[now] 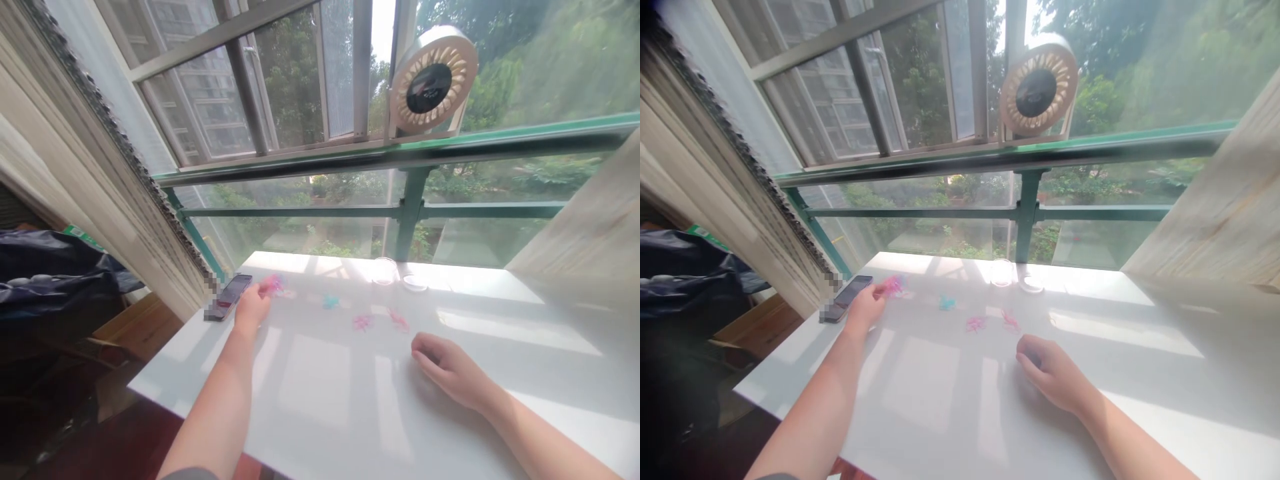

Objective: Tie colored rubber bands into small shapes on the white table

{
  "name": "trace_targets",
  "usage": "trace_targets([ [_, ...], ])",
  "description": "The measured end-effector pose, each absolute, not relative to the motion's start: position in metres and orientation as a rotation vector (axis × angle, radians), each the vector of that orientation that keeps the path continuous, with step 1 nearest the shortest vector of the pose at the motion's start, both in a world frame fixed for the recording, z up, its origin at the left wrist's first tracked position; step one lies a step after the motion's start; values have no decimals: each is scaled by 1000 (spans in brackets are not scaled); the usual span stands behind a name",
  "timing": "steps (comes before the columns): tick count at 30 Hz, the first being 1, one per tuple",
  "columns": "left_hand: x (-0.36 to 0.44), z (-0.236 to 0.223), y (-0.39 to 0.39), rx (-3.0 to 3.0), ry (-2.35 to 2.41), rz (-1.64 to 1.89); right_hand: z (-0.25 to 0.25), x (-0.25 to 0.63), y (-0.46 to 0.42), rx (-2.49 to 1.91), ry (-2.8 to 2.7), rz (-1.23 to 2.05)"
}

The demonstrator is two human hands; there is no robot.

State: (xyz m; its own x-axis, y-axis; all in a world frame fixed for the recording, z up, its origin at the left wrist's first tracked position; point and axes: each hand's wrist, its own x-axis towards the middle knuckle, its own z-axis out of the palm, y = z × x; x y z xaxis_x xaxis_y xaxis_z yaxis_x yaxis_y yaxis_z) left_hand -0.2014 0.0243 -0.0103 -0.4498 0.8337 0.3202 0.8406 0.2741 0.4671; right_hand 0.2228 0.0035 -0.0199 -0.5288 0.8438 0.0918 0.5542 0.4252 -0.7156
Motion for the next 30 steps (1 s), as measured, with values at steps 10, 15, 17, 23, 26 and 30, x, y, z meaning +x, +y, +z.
trace_targets([
  [10,-182,-22,42,-1797,-2387,-734,-19,226,3,-1204,-2232,978],
  [15,-178,-27,55,-1794,-2371,-664,-20,226,3,-1205,-2231,1010],
  [17,-177,-27,56,-1762,-2380,-657,-21,227,3,-1209,-2228,1021],
  [23,-175,-25,53,-1706,-2402,-587,-23,228,3,-1209,-2226,1051],
  [26,-175,-26,53,-1694,-2372,-577,-22,227,3,-1210,-2222,1053],
  [30,-176,-27,54,-1710,-2331,-641,-20,226,3,-1218,-2225,1037],
])
